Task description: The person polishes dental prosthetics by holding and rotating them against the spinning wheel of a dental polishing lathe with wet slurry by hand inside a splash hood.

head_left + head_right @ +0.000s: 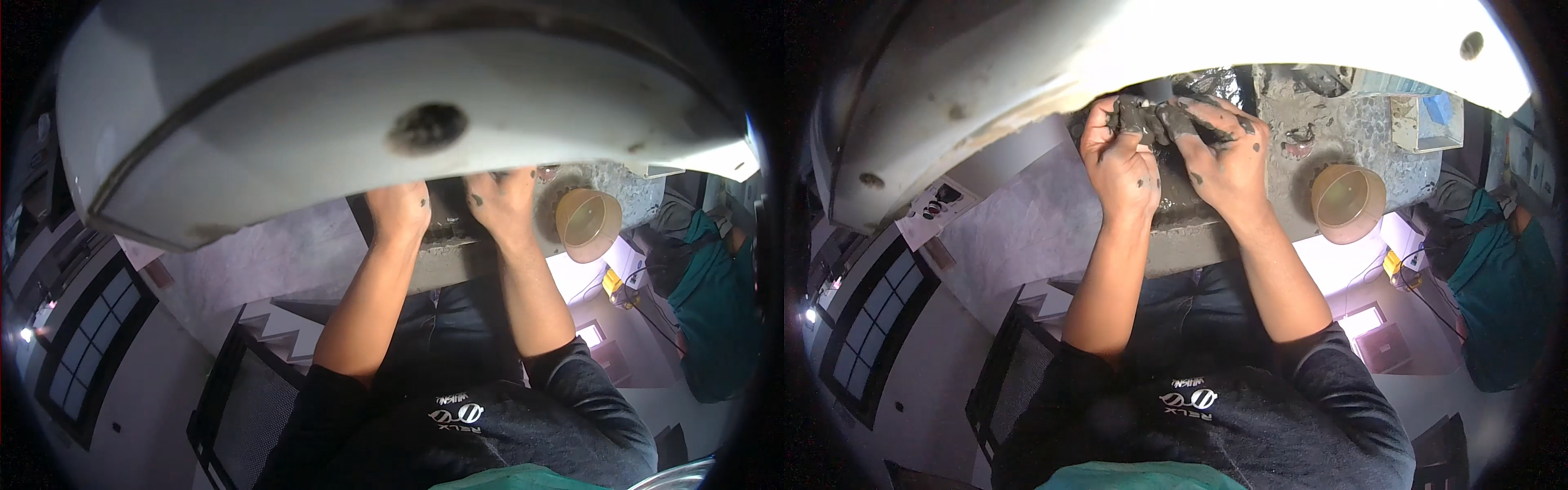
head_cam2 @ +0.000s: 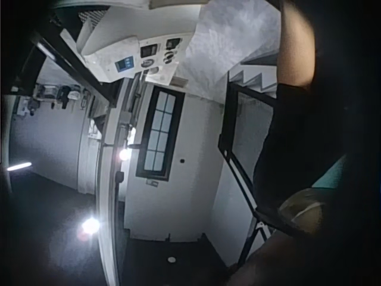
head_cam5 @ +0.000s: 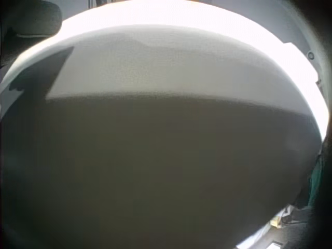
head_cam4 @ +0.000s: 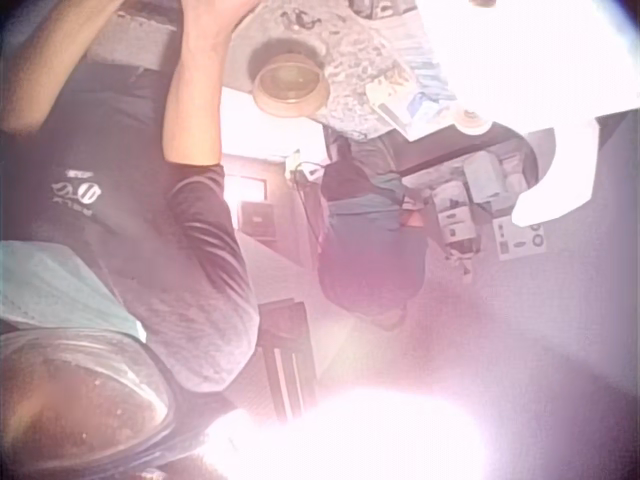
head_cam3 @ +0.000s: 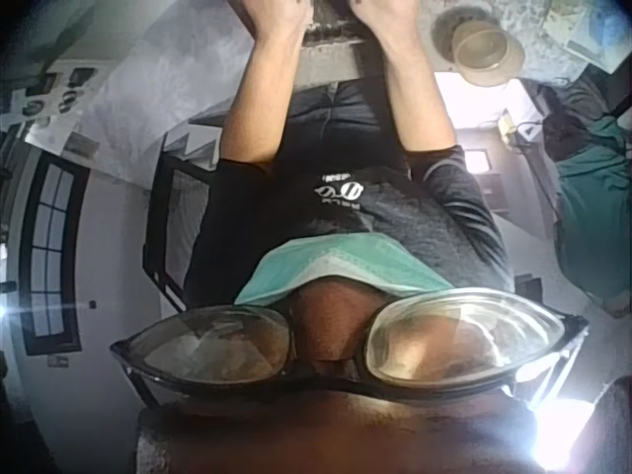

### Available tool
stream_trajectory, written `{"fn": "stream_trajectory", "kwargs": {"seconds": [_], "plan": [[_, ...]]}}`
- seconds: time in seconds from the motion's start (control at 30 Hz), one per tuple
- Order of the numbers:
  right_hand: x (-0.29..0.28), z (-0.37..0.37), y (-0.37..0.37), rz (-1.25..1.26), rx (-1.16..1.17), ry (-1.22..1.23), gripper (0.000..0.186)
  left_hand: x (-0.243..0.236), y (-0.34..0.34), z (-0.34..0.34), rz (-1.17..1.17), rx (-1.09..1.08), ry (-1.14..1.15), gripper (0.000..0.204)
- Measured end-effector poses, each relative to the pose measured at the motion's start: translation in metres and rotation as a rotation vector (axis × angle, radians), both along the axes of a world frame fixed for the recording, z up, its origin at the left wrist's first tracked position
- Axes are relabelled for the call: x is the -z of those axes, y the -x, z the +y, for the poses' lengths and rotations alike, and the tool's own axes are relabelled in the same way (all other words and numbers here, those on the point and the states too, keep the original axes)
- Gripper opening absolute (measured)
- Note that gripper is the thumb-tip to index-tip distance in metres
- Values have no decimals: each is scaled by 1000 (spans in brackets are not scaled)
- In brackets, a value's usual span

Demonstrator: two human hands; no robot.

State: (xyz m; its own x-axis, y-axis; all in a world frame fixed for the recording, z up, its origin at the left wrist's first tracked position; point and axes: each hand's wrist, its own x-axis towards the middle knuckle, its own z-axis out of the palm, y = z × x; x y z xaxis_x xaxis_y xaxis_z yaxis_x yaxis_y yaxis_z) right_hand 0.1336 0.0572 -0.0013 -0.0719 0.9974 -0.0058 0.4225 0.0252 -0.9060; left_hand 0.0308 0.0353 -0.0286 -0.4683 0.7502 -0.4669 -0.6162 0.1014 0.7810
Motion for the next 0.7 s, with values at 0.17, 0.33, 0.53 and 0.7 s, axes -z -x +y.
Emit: {"fn": "stream_trajectory", "kwargs": {"seconds": [0.17,0.33,0.53,0.7], "plan": [[3,3,2,38,46,112,25,11,5,-6,-287,-135,61,17],[18,11,-4,-224,-310,44,48,-9,21,-18,584,143,-229,9],[23,-7,18,-410,-671,34,44,-4,17,-19,391,59,-361,15],[-8,-15,-10,-376,-713,161,33,-5,20,-21,322,39,-322,15]]}}
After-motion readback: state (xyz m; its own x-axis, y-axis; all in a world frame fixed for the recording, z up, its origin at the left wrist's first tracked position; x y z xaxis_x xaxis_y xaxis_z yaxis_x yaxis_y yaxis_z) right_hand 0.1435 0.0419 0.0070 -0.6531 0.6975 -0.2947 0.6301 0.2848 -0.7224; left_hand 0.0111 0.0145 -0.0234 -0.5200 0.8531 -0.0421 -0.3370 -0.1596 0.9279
